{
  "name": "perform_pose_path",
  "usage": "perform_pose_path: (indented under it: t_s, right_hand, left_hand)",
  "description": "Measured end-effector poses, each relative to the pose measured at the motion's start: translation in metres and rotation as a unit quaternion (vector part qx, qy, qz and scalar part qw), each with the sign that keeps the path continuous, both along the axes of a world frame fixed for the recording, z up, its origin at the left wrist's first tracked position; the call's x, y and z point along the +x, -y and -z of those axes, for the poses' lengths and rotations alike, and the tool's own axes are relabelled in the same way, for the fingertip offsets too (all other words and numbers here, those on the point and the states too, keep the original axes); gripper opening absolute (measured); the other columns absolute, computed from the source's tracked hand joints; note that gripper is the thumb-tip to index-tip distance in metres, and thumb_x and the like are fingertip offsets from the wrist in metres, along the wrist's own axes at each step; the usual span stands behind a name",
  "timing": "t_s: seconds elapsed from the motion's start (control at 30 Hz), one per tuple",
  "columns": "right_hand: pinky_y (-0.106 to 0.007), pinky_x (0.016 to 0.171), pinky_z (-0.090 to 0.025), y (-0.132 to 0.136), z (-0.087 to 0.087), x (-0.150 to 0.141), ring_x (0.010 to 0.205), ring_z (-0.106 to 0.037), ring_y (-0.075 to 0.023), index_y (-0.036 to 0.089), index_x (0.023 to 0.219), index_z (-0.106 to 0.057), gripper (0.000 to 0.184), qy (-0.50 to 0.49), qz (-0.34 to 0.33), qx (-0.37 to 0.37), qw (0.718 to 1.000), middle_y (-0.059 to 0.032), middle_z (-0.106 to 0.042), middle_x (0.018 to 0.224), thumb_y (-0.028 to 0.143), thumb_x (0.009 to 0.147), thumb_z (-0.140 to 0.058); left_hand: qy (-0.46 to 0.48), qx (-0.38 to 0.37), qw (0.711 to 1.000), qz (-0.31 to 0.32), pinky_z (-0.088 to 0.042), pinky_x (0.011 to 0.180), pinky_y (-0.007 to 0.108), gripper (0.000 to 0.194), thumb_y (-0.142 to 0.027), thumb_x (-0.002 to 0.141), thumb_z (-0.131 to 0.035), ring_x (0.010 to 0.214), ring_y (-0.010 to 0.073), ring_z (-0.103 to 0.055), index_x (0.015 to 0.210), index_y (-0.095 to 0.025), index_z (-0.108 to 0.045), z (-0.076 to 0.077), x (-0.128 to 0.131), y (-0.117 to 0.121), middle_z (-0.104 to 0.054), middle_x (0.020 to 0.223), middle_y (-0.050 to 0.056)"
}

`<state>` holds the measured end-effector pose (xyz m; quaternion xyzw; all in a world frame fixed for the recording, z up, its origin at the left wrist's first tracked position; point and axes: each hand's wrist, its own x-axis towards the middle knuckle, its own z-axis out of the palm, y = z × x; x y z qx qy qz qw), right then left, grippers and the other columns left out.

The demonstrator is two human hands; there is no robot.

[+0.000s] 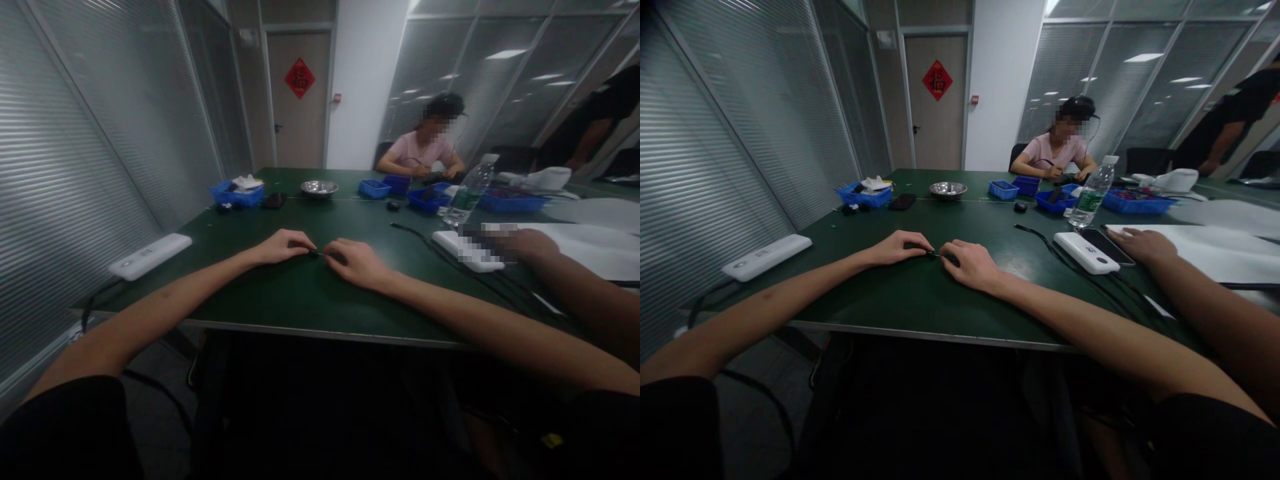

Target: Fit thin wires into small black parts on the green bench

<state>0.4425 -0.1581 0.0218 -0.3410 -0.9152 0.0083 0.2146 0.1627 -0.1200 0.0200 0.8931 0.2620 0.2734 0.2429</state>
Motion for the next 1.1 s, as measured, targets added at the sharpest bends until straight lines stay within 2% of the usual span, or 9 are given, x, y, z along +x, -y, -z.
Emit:
perform_pose_path:
  t_s: [0.5,0.67,0.83,1.0,1.1]
  right_hand:
    - [-0.03,0.083,-0.048,0.001,0.0,0.0,0.096,-0.066,-0.0208,0.023,0.124,-0.066,0.026,-0.003,-0.039,-0.006,0.999,-0.0084,-0.069,0.114,0.034,0.104,-0.052]
    - [-0.031,0.082,-0.048,0.001,0.0,0.001,0.096,-0.066,-0.0209,0.022,0.125,-0.065,0.027,-0.01,-0.031,-0.007,0.999,-0.0091,-0.069,0.115,0.034,0.105,-0.052]
    - [-0.031,0.081,-0.047,0.0,0.001,-0.001,0.095,-0.065,-0.0206,0.023,0.123,-0.066,0.026,-0.02,-0.005,0.0,1.0,-0.0086,-0.069,0.113,0.034,0.105,-0.052]
    - [-0.03,0.078,-0.045,-0.002,0.002,-0.002,0.092,-0.065,-0.0206,0.024,0.119,-0.068,0.024,0.012,0.009,-0.008,1.0,-0.0069,-0.07,0.108,0.036,0.103,-0.056]
    - [-0.031,0.077,-0.045,-0.003,0.002,-0.002,0.09,-0.065,-0.0207,0.025,0.118,-0.069,0.023,0.017,0.017,-0.008,1.0,-0.0068,-0.07,0.108,0.036,0.102,-0.057]
  left_hand:
    - [0.016,-0.03,0.999,0.035,-0.052,0.097,0.036,0.027,-0.031,0.097,-0.068,0.108,0.0224,-0.069,0.12,-0.022,-0.079,0.002,0.01,0.005,-0.073,0.118,0.011]
    - [0.011,-0.033,0.999,0.035,-0.051,0.095,0.035,0.031,-0.033,0.097,-0.068,0.107,0.0222,-0.067,0.124,-0.021,-0.076,0.0,0.011,0.007,-0.073,0.116,0.01]
    - [-0.022,-0.061,0.998,0.011,-0.051,0.086,0.033,0.04,-0.037,0.095,-0.069,0.1,0.0219,-0.066,0.132,-0.022,-0.07,-0.002,0.009,0.006,-0.072,0.113,0.009]
    - [-0.05,0.012,0.999,0.004,-0.048,0.096,0.036,0.031,-0.041,0.098,-0.063,0.107,0.0238,-0.064,0.119,-0.024,-0.077,-0.001,0.006,0.002,-0.068,0.115,0.009]
    - [-0.063,0.026,0.998,-0.002,-0.048,0.097,0.036,0.031,-0.043,0.098,-0.061,0.11,0.0243,-0.063,0.116,-0.024,-0.078,-0.001,0.003,0.0,-0.067,0.118,0.01]
